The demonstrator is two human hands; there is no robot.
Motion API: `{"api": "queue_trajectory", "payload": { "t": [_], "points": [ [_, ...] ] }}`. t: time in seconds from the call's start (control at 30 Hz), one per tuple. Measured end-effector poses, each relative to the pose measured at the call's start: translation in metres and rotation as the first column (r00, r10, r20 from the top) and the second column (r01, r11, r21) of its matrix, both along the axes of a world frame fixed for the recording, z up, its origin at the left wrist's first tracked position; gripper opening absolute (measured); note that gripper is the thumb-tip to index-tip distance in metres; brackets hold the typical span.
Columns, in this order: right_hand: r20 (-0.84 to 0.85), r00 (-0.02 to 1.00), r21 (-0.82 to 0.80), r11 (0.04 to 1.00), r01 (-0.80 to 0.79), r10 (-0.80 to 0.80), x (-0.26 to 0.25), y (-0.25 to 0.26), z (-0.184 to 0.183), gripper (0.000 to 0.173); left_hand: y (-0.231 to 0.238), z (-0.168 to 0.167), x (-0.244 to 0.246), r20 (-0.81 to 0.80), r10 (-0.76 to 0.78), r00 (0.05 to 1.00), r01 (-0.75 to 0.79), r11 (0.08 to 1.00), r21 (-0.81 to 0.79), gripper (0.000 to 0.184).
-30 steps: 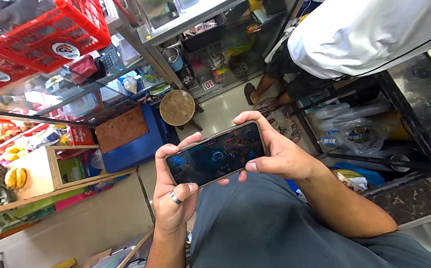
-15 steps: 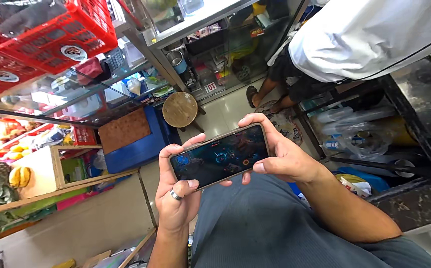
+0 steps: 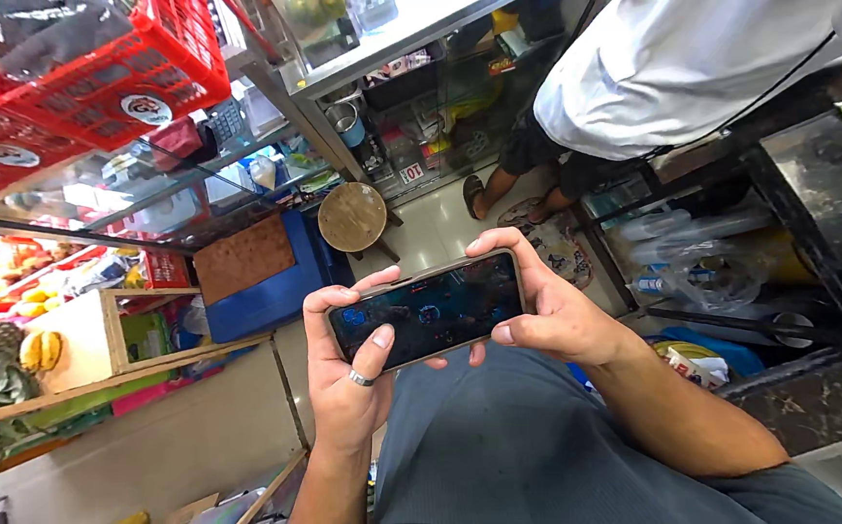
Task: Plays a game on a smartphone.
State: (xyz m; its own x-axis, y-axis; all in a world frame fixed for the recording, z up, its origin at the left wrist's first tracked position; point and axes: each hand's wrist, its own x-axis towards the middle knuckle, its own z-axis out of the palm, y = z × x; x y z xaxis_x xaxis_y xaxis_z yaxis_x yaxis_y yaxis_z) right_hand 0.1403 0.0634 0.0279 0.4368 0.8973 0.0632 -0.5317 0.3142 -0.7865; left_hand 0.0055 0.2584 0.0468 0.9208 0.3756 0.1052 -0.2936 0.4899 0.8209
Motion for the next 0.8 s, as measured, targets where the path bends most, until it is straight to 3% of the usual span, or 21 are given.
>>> {"api": "queue_trajectory", "payload": {
  "t": [0.13, 0.33, 0.57, 0.8],
  "points": [
    [0.039, 0.999, 0.001, 1.000, -0.019, 0.019, 0.002, -0.002, 0.001, 0.071, -0.002, 0.000, 0.002, -0.015, 0.037, 0.999, -0.036, 0.999, 0.038, 0.048],
    [0.025, 1.000, -0.009, 1.000, -0.019, 0.019, 0.007, -0.001, 0.002, 0.070, 0.002, -0.003, -0.001, 0.011, -0.054, 0.998, 0.054, 0.998, 0.031, 0.062],
    [0.027, 0.998, -0.018, 0.998, -0.058, 0.058, 0.008, -0.002, 0.003, 0.073, 0.011, -0.008, -0.007, 0.087, -0.173, 0.981, 0.180, 0.980, -0.087, 0.060],
    [0.003, 0.996, 0.019, 0.996, -0.086, 0.086, 0.006, 0.001, 0.001, 0.073, 0.014, -0.010, -0.015, 0.107, -0.178, 0.978, 0.189, 0.976, -0.107, 0.060]
  ]
}}
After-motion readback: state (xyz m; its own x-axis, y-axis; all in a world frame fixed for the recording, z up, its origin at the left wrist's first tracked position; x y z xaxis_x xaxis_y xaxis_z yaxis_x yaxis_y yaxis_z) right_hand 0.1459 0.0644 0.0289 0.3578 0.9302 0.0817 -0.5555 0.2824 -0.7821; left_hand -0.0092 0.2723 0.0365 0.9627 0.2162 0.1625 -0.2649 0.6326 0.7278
